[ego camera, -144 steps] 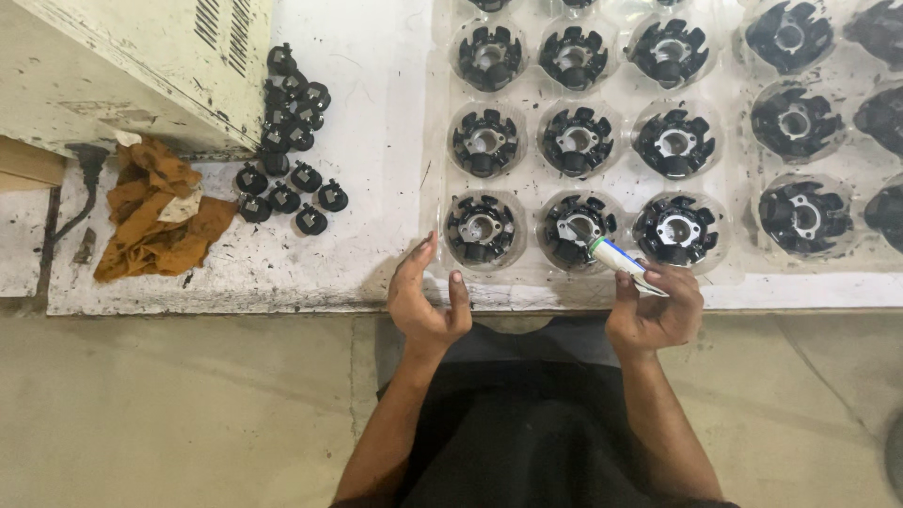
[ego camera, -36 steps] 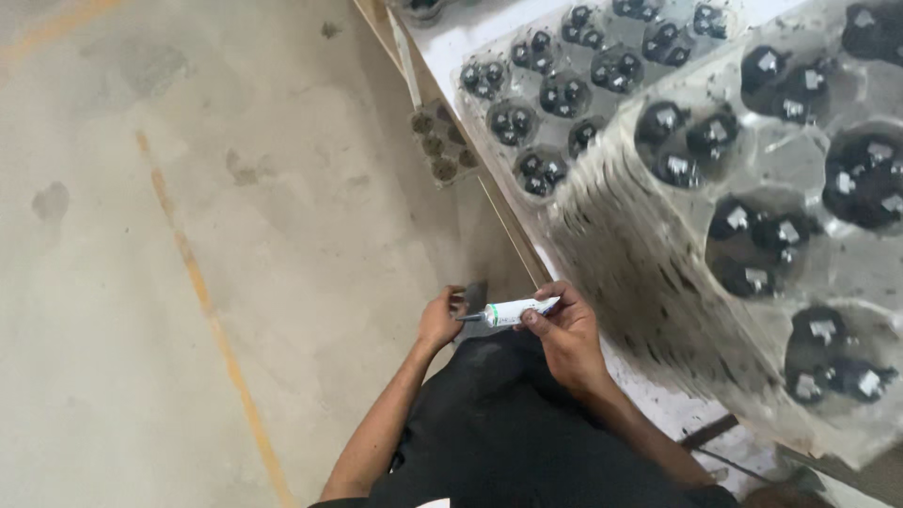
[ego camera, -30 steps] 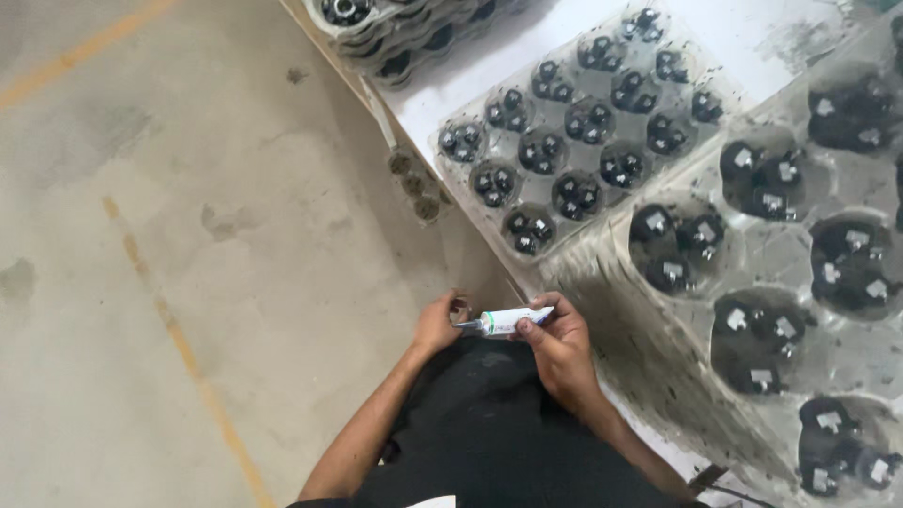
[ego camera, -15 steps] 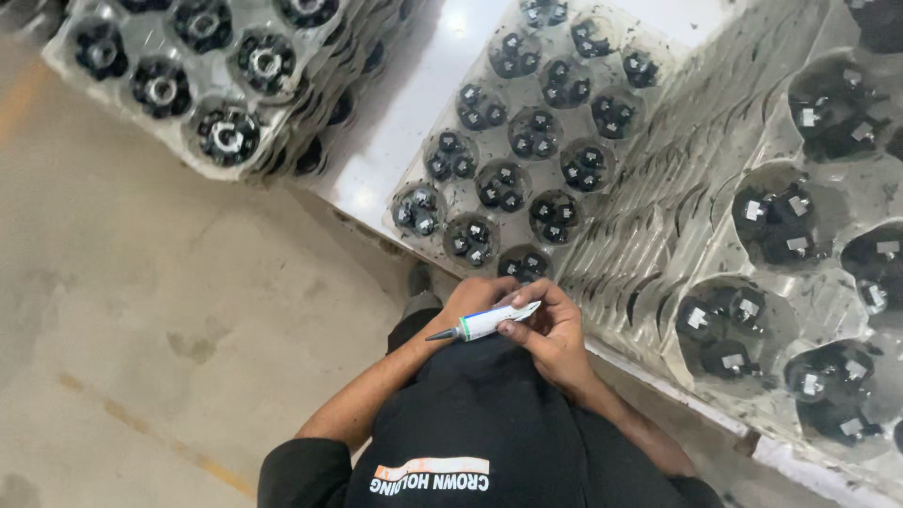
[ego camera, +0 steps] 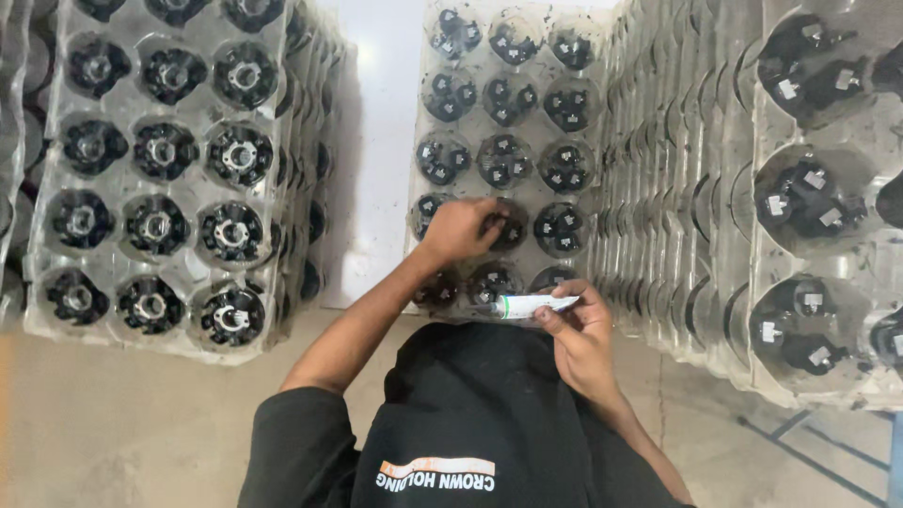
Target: The person holds a tube of adhesive and squeezes it onto small black plastic components one at a time, then places each treated component into a blister tray. They work through trays of parts, stack filled trays, and set the adhesive tube down near a cloth on the workbench.
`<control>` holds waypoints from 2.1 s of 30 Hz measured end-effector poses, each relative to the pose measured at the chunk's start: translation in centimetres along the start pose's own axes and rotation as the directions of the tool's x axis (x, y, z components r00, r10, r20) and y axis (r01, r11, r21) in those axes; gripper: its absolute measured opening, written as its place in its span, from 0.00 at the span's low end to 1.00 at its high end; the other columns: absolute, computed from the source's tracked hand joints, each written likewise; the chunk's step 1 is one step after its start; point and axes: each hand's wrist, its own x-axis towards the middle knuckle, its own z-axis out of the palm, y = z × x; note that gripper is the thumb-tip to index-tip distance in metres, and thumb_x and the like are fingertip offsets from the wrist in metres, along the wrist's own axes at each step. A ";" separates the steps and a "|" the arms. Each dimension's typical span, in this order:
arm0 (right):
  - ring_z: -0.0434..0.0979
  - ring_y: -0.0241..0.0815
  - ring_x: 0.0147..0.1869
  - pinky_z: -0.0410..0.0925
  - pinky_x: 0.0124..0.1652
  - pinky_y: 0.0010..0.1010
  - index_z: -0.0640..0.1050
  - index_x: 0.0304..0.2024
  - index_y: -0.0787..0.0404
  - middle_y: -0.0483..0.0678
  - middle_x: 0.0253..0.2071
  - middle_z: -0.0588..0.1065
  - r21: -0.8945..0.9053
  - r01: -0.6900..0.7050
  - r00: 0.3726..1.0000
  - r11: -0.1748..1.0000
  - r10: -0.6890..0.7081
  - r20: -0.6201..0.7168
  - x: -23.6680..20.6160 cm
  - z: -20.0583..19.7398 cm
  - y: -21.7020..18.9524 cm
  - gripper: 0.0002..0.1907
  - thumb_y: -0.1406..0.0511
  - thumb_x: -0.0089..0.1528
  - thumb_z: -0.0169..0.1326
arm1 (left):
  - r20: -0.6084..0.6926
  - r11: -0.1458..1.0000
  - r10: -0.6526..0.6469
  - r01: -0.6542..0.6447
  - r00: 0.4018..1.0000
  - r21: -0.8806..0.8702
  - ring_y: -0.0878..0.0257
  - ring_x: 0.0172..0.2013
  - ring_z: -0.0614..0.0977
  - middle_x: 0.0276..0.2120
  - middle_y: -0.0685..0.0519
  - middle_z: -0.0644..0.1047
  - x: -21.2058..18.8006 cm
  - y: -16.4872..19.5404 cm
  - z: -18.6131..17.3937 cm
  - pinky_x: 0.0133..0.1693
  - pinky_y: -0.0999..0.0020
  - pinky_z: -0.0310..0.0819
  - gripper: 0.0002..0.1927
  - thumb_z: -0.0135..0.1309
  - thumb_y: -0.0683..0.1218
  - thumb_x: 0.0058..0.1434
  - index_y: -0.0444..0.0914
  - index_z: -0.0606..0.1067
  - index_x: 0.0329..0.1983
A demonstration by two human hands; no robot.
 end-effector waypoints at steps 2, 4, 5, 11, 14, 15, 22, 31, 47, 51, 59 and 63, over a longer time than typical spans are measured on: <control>0.79 0.42 0.49 0.72 0.51 0.35 0.73 0.50 0.63 0.50 0.44 0.77 0.033 0.040 0.998 0.999 -0.038 -0.059 -0.2 -0.3 0.8 0.14 0.77 0.64 0.59 | 0.034 0.986 0.018 -0.024 0.999 0.167 0.44 0.36 0.83 0.32 0.46 0.80 3.3 -1.9 -1.0 0.38 0.49 0.76 0.14 0.61 0.47 0.57 0.39 0.77 0.45; 0.79 0.42 0.48 0.73 0.50 0.35 0.73 0.51 0.63 0.50 0.44 0.77 0.042 0.072 0.990 0.996 -0.067 -0.122 -0.2 -0.6 1.5 0.15 0.77 0.64 0.59 | -0.053 0.991 0.106 -0.101 0.993 0.086 0.45 0.39 0.83 0.37 0.48 0.82 6.7 -4.0 -1.9 0.40 0.51 0.78 0.13 0.58 0.45 0.57 0.42 0.77 0.46; 0.79 0.43 0.48 0.73 0.49 0.35 0.73 0.51 0.63 0.50 0.44 0.77 0.034 0.081 0.985 0.996 -0.075 -0.156 -0.2 -0.8 1.8 0.15 0.76 0.64 0.59 | -0.074 0.984 0.123 -0.112 0.990 0.141 0.43 0.39 0.82 0.39 0.45 0.81 8.8 -5.1 -2.4 0.40 0.49 0.77 0.15 0.59 0.45 0.56 0.41 0.77 0.47; 0.80 0.44 0.46 0.73 0.48 0.35 0.73 0.50 0.63 0.52 0.43 0.78 0.029 0.084 0.965 0.996 -0.074 -0.253 1.1 -2.3 2.1 0.15 0.76 0.62 0.59 | -0.192 0.948 0.109 -0.044 0.975 0.316 0.42 0.42 0.81 0.40 0.43 0.81 22.7 -10.3 -4.5 0.43 0.46 0.75 0.14 0.58 0.41 0.56 0.39 0.77 0.46; 0.80 0.44 0.45 0.73 0.47 0.35 0.73 0.50 0.63 0.53 0.42 0.78 -0.023 0.073 0.963 0.997 -0.076 -0.260 2.2 -2.9 2.0 0.15 0.75 0.62 0.60 | -0.177 0.898 0.064 0.021 0.982 0.439 0.42 0.40 0.82 0.37 0.43 0.81 27.1 -10.6 -5.3 0.42 0.49 0.77 0.13 0.58 0.39 0.51 0.39 0.80 0.40; 0.80 0.44 0.46 0.73 0.47 0.35 0.73 0.50 0.63 0.53 0.42 0.78 -0.046 0.062 0.960 0.997 -0.072 -0.270 2.5 -3.1 1.9 0.16 0.75 0.62 0.60 | -0.158 0.876 0.026 0.053 0.987 0.480 0.43 0.40 0.83 0.37 0.43 0.81 28.1 -10.4 -5.3 0.41 0.50 0.78 0.12 0.59 0.38 0.50 0.40 0.81 0.38; 0.80 0.42 0.46 0.72 0.49 0.34 0.73 0.48 0.63 0.49 0.42 0.77 -0.068 -0.043 0.950 0.997 0.019 -0.311 4.1 -4.3 1.3 0.15 0.74 0.61 0.61 | -0.035 0.799 -0.237 0.215 0.971 0.561 0.46 0.39 0.84 0.34 0.41 0.82 31.8 -9.6 -6.0 0.42 0.55 0.79 0.11 0.67 0.43 0.43 0.38 0.82 0.31; 0.78 0.40 0.47 0.71 0.50 0.32 0.73 0.49 0.62 0.49 0.43 0.76 -0.074 -0.037 0.961 0.997 0.016 -0.278 4.9 -4.0 2.0 0.15 0.75 0.61 0.61 | -0.135 0.781 -0.055 0.127 0.989 0.611 0.45 0.36 0.85 0.32 0.42 0.82 32.9 -11.3 -4.6 0.40 0.53 0.80 0.04 0.62 0.40 0.49 0.40 0.83 0.28; 0.79 0.45 0.50 0.74 0.53 0.35 0.70 0.51 0.62 0.52 0.48 0.76 -0.131 0.312 0.908 0.941 -0.336 -0.250 4.3 1.3 -1.1 0.19 0.77 0.62 0.62 | 0.046 0.233 -0.380 0.144 0.924 -0.962 0.68 0.42 0.80 0.46 0.52 0.79 1.2 0.6 -3.5 0.44 0.73 0.79 0.28 0.60 0.29 0.57 0.33 0.73 0.62; 0.77 0.42 0.49 0.72 0.50 0.28 0.68 0.51 0.60 0.57 0.48 0.77 -0.384 0.470 0.826 0.795 -0.549 -0.125 2.8 4.1 -2.8 0.20 0.77 0.64 0.64 | -0.111 0.367 -0.362 0.032 0.925 -0.930 0.67 0.41 0.83 0.44 0.50 0.82 -3.2 5.6 -5.5 0.41 0.76 0.79 0.29 0.64 0.26 0.55 0.31 0.74 0.60; 0.80 0.50 0.41 0.78 0.43 0.36 0.66 0.45 0.57 0.54 0.36 0.75 -0.621 0.700 0.531 0.353 -0.838 0.122 0.2 7.2 -4.6 0.19 0.77 0.63 0.62 | -0.202 0.419 -0.208 -0.099 0.957 -0.902 0.63 0.47 0.85 0.54 0.48 0.75 -7.3 12.6 -10.3 0.50 0.72 0.81 0.22 0.57 0.25 0.62 0.29 0.76 0.58; 0.81 0.51 0.41 0.80 0.45 0.40 0.66 0.44 0.57 0.53 0.38 0.75 -0.726 0.662 0.514 0.186 -0.817 0.260 -1.0 7.8 -5.6 0.20 0.76 0.61 0.64 | -0.214 0.467 -0.208 -0.096 0.954 -0.879 0.62 0.48 0.84 0.52 0.49 0.76 -8.4 14.2 -11.6 0.53 0.70 0.83 0.25 0.56 0.23 0.61 0.30 0.75 0.61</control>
